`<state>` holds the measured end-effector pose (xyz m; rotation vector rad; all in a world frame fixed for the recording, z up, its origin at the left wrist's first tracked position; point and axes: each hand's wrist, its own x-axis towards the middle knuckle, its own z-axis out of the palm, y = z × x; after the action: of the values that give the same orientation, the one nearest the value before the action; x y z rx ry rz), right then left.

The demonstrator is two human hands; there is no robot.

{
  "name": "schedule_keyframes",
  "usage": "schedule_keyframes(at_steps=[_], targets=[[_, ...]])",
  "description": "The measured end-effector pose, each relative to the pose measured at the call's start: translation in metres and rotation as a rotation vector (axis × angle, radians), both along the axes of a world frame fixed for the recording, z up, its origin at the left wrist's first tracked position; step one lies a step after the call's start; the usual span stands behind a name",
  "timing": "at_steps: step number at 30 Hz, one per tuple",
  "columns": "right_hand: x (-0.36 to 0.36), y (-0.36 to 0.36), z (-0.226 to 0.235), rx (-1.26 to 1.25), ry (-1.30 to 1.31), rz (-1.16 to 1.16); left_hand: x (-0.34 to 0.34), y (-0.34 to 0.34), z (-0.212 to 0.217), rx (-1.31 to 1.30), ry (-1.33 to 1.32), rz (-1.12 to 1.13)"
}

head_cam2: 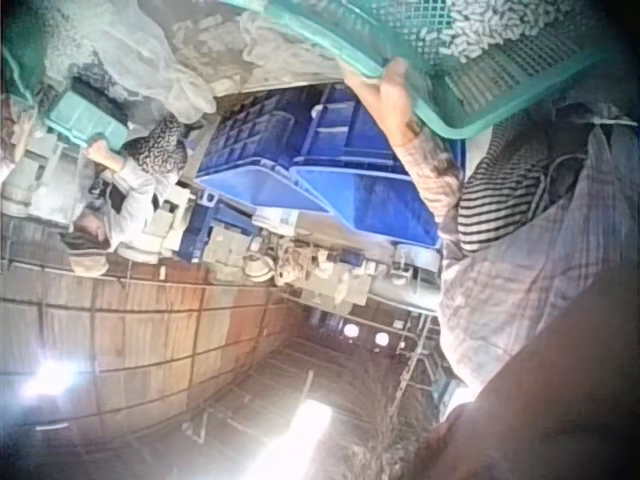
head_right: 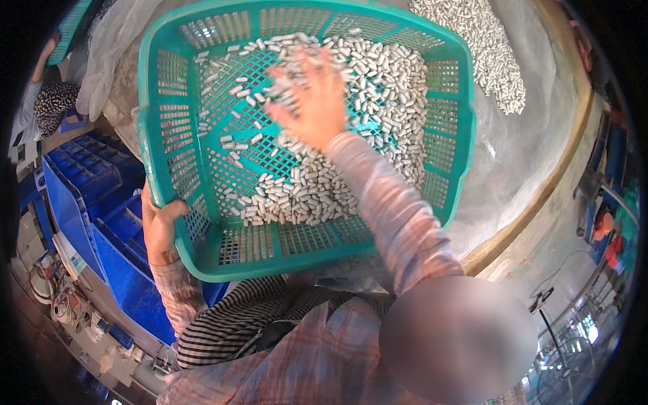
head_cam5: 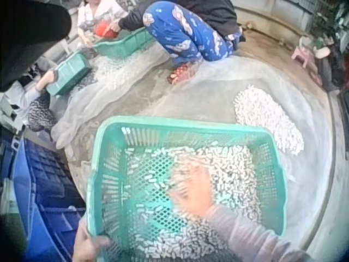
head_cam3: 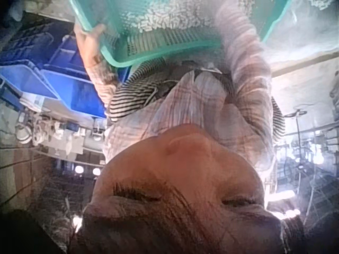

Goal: The person scoops white silkworm cocoons from a large pile using a red scoop and transfers them into a green basket. They then shake the basket to separate the cocoons and pour them into a rotating machine. The person repeats the scooping and shaking process with another batch of cocoons.

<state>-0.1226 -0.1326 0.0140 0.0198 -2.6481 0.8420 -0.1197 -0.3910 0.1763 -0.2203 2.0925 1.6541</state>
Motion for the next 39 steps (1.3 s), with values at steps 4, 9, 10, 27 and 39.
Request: schedule_keyframes(at_steps=[4,9,10,27,39], targets=[[0.072,-0.043,0.021,0.012,-0.196,0.601,0.003,-0.009,-0.010,-0.023,0.049,0.031],[0.126,0.064,-0.001,0.219,-0.525,0.803,0.007,-0.015,-0.013,-0.104,-0.020,0.043],[0.122,0.095,-0.006,0.344,-0.489,0.701,0.005,-0.018,-0.017,-0.103,-0.008,0.022],[0.117,0.010,-0.004,0.199,-0.396,0.804,0.010,-0.021,-0.024,-0.084,-0.025,0.049],[0.093,0.133,-0.053,0.116,-0.235,-0.268,0.020,0.001,0.004,-0.155,-0.018,0.031]])
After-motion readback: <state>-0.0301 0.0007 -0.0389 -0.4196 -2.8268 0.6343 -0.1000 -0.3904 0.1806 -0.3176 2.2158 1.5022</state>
